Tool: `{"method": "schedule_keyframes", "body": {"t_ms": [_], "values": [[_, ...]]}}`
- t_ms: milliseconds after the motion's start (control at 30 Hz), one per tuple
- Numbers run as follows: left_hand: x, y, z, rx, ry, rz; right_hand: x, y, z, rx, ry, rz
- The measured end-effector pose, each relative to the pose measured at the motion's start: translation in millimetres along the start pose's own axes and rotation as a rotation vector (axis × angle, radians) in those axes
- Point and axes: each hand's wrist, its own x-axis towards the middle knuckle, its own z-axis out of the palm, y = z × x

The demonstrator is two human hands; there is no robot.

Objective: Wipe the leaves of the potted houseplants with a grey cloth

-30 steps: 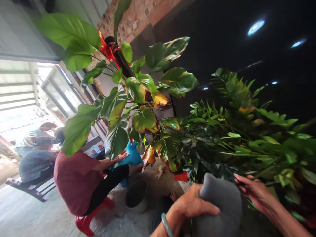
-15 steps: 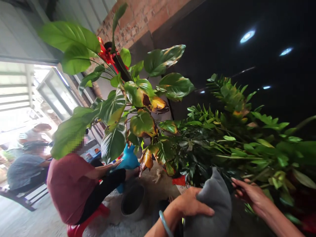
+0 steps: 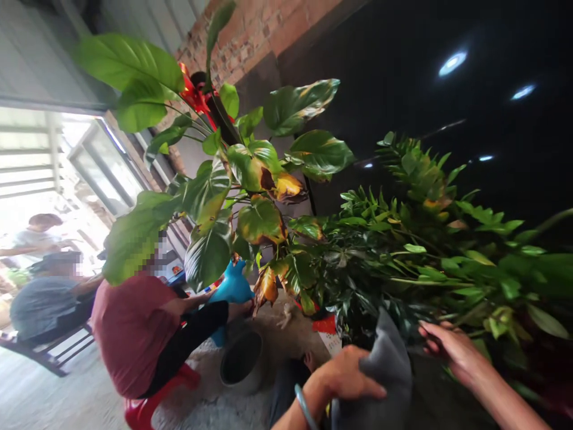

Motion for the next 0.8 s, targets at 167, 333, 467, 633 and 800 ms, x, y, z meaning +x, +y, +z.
{"method": "schedule_keyframes", "body": {"t_ms": [167, 333, 467, 633, 800], "values": [[-27.0, -5.8, -14.6, -0.086, -0.032, -0.055, -0.2, -0.1, -0.8, -0.019, -0.023, -0.002], [-22.0, 40.7, -30.3, -0.463, 0.003, 0.099, -0.2, 0.6, -2.6, -0.029, -0.103, 0.02], [7.2, 59.9, -18.2, -0.623, 0.097, 0.235, 5.4, 4.2, -6.3, -0.053, -0.094, 0.037], [18.4, 28.1, 2.2, -0.204, 0.118, 0.084, 9.2, 4.8, -8.6, -0.062, -0.044, 0.046], [-24.5, 30.6, -21.9, -0.13, -0.039, 0.095, 7.4, 5.2, -11.7, -0.041, -0.046, 0.053]]}}
